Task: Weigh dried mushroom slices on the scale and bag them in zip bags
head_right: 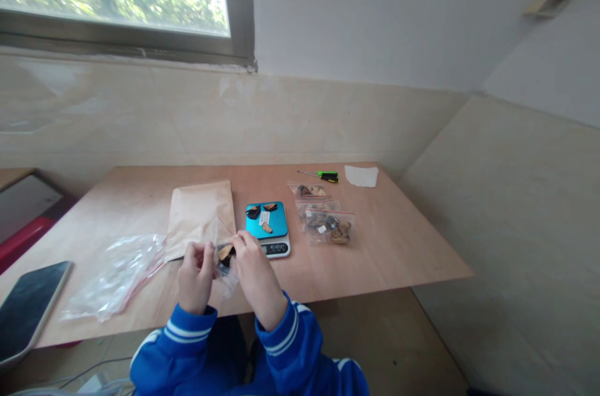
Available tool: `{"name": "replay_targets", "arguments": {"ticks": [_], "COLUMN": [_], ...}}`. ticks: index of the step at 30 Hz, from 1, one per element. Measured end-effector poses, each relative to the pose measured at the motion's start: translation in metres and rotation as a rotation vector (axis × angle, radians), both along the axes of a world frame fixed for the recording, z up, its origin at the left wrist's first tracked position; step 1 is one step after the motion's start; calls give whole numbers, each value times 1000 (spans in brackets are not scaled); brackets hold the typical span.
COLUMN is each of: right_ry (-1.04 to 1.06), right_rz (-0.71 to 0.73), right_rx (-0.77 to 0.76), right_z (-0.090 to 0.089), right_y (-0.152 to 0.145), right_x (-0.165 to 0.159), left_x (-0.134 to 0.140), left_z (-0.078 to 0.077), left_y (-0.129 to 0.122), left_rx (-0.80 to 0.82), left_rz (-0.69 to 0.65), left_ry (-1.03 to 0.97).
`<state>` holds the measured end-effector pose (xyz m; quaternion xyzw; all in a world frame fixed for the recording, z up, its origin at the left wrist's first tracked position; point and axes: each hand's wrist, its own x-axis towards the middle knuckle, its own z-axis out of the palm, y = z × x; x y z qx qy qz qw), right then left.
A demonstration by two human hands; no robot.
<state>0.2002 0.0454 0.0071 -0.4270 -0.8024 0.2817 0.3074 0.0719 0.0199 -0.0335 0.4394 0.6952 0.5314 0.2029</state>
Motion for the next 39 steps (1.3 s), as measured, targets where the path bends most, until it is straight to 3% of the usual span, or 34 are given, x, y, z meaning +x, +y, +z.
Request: {"name": "replay_targets", "arguments": {"ticks": [4,8,10,12,16,19,22,25,28,31,34,36,39], "right_ry": [45,255,368,400,46,-76,-109,-126,-32,214,297,286,169], "right_rz": [317,365,297,137,-277,-363,-381,-394,-384,-240,-20,39,-98], "right_rx": [-9,-87,-83,-41,60,65,76,87,111,150,157,145,115], "right_z": [4,7,2,-12,-54,-80,-90,-84,-61,-27,-3,-3,-25], "right_y": [2,11,19,32,60,72,75,73,67,55,46,49,70], "right_x": [6,15,19,22,26,28,29,28,25,21,19,19,21], "left_x": [-4,-5,-3,-1,1,2,2,2,2,3,4,4,4], "left_z": [0,-2,-3,-4,-2,-1,-1,-1,-1,-1,-1,-2,-2], "left_y": [1,1,1,1,2,2,2,1,1,1,2,1,0], "left_rx": [46,70,73,73,88,94,87,86,78,63,52,56,62], "left_rz": [12,-38,-54,-52,-36,-55,-70,-73,-74,-74,-73,-75,-81], "left_ry": [41,-112,-211,-284,-360,-373,-369,-374,-373,-361,-350,-353,-358]}}
